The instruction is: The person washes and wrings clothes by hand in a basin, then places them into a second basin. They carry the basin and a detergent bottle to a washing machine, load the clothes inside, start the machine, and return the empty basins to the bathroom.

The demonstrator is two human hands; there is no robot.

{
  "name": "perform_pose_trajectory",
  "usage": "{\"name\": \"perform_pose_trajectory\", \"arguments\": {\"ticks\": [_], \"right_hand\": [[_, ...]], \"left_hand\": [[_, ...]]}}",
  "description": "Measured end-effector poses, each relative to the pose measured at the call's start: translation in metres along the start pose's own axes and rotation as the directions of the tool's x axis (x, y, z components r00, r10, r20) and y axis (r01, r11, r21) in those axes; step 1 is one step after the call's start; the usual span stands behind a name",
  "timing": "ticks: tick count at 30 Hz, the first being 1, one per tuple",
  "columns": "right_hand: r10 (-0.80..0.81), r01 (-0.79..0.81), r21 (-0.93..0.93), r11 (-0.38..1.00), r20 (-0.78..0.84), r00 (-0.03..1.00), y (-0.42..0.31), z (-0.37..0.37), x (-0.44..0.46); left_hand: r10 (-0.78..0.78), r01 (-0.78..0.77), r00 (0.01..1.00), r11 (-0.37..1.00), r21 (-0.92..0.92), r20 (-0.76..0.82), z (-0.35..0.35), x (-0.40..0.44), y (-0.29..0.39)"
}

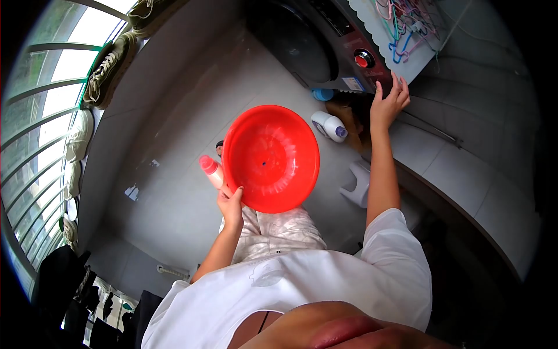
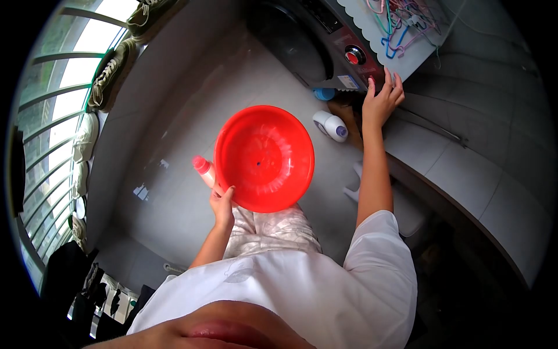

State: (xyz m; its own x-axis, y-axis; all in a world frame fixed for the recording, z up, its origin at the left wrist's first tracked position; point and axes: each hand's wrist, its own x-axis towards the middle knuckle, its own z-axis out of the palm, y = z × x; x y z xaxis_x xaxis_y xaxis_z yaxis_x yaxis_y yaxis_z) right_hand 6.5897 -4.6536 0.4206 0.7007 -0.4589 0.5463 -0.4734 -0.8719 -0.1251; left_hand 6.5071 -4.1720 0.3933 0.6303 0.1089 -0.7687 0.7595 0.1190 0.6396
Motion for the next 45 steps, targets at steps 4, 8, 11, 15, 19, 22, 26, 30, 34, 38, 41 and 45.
{"name": "perform_pose_trajectory", "arguments": {"ticks": [4,8,11,15,19,22,26,30,34,38,41,45], "right_hand": [[0.475,-0.617,0.476,0.627,0.394,0.787,-0.035,0.009,-0.017],[0.178,-0.788,0.399,-0.469,0.917,0.358,-0.042,0.032,-0.002],[0.057,-0.678,0.344,-0.65,0.911,0.408,-0.039,0.055,0.009],[0.142,-0.564,0.353,-0.747,0.913,0.383,-0.035,0.065,0.016],[0.336,-0.628,0.41,-0.661,0.911,0.24,-0.032,0.076,0.023],[0.518,-0.648,0.46,-0.608,0.848,0.116,-0.038,0.099,0.024],[0.474,-0.441,0.497,-0.747,0.864,0.17,-0.073,0.073,0.038],[0.06,-0.289,0.222,-0.931,0.875,0.481,-0.059,0.063,0.021],[0.287,-0.41,0.416,-0.812,0.895,0.34,-0.04,0.073,0.02],[0.424,-0.517,0.46,-0.722,0.885,0.195,-0.043,0.068,0.037],[0.349,-0.555,0.392,-0.734,0.918,0.187,-0.048,0.059,0.033],[0.173,-0.527,0.311,-0.791,0.94,0.294,-0.044,0.057,0.027]], "left_hand": [[-0.062,0.063,0.996,0.998,0.011,-0.058,-0.009,0.007,-0.006],[-0.036,0.038,0.997,0.999,0.018,-0.069,-0.018,0.015,-0.015],[-0.034,0.037,0.997,0.997,0.062,-0.063,-0.022,0.014,-0.014],[-0.042,0.046,0.997,0.997,0.06,-0.067,-0.02,0.014,-0.01],[-0.054,0.056,0.997,0.997,0.047,-0.059,-0.017,0.015,-0.006],[-0.023,0.023,0.998,1.0,0.004,-0.064,-0.015,0.012,-0.005],[-0.042,0.042,0.997,0.999,-0.002,-0.061,-0.018,0.016,-0.008],[-0.061,0.062,0.996,0.998,0.021,-0.059,-0.024,0.019,-0.017],[-0.068,0.069,0.993,0.998,0.003,-0.099,-0.022,0.018,-0.015],[-0.03,0.028,0.995,1.0,-0.014,-0.098,-0.022,0.017,-0.014],[-0.062,0.063,0.992,0.998,0.012,-0.106,-0.025,0.019,-0.018],[-0.038,0.038,0.995,0.999,-0.004,-0.087,-0.021,0.016,-0.011]]}}
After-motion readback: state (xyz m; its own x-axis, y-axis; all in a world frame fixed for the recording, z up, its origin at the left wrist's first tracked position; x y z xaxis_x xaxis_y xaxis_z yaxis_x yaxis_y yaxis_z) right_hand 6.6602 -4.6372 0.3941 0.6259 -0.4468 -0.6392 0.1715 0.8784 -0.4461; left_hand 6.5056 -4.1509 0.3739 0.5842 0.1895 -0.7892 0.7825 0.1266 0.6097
